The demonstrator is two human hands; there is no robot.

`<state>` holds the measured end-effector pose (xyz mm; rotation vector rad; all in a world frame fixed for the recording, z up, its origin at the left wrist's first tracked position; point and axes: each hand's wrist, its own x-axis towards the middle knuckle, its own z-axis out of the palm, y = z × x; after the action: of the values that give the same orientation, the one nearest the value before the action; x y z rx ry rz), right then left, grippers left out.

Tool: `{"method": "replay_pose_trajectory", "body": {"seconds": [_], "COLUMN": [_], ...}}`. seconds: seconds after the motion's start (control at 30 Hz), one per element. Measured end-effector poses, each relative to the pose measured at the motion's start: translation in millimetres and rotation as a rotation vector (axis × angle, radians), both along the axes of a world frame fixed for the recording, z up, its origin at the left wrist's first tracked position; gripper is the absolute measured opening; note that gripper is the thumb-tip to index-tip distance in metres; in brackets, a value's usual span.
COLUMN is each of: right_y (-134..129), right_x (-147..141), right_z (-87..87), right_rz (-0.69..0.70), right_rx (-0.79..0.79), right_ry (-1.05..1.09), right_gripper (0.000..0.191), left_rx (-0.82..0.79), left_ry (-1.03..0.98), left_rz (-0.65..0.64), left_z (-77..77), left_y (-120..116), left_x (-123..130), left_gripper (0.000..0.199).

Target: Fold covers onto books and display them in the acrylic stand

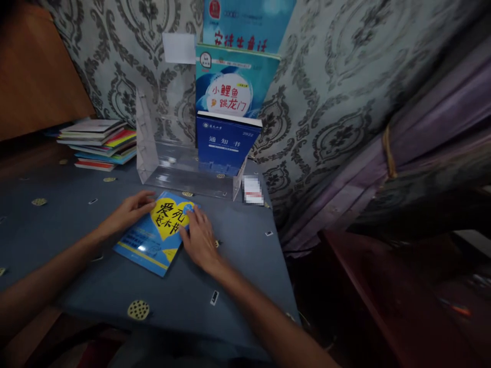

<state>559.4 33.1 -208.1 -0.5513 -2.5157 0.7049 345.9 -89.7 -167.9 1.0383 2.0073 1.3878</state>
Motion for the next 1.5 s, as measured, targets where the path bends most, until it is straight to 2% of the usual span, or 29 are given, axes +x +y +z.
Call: {"method": "replay_pose_trajectory", "body": {"seconds": [0.13, 0.2, 0.3, 0.5, 0.57, 0.63, 0.7, 0.73, 0.83, 1.1, 1.33, 1.5], "right_y": [-3, -2, 0, 7, 10, 11, 9, 8, 5, 5, 5, 3], "right_x": [4, 5, 7, 7, 6, 5, 5, 6, 8, 7, 9, 8], "right_z": [-5.9, -7.4, -8.0, -9.8, -8.3, -3.5, 4.0, 8.0, 17.6, 20.0, 18.0, 17.9], "right_rz": [0.013, 0.020, 0.012, -0.079, -0.093, -0.041, 0.031, 0.051, 0.032, 0.003, -0.007, -0.017], "right_rx": [-0.034, -0.055, -0.119, -0.316, -0.514, -0.797, -1.034, -1.098, -1.127, -1.109, -1.143, -1.170], "right_ry": [0.012, 0.027, 0.041, 0.161, 0.262, 0.330, 0.328, 0.314, 0.304, 0.293, 0.298, 0.334], "right_gripper": [0.054, 0.054, 0.058, 0.080, 0.090, 0.091, 0.080, 0.073, 0.058, 0.058, 0.059, 0.063], "left_rx": [0.072, 0.029, -0.036, 0.073, 0.112, 0.140, 0.153, 0.158, 0.182, 0.172, 0.142, 0.146], "left_ry": [-0.546, -0.737, -0.872, -0.873, -0.892, -0.913, -0.936, -0.949, -0.982, -1.014, -0.938, -0.913], "left_rz": [0.144, 0.092, -0.086, -0.176, -0.199, -0.198, -0.175, -0.164, -0.173, -0.263, -0.267, -0.267], "left_z": [4.4, 7.4, 9.3, 2.1, 0.6, 0.4, 1.5, 2.2, 4.1, -1.6, 3.1, -2.1], "left_y": [4, 5, 6, 5, 4, 3, 3, 3, 3, 2, 3, 6], "left_x": [0, 5, 13, 17, 18, 19, 22, 24, 30, 38, 42, 42], "left_gripper": [0.042, 0.041, 0.041, 0.048, 0.054, 0.057, 0.056, 0.056, 0.056, 0.090, 0.094, 0.089]}}
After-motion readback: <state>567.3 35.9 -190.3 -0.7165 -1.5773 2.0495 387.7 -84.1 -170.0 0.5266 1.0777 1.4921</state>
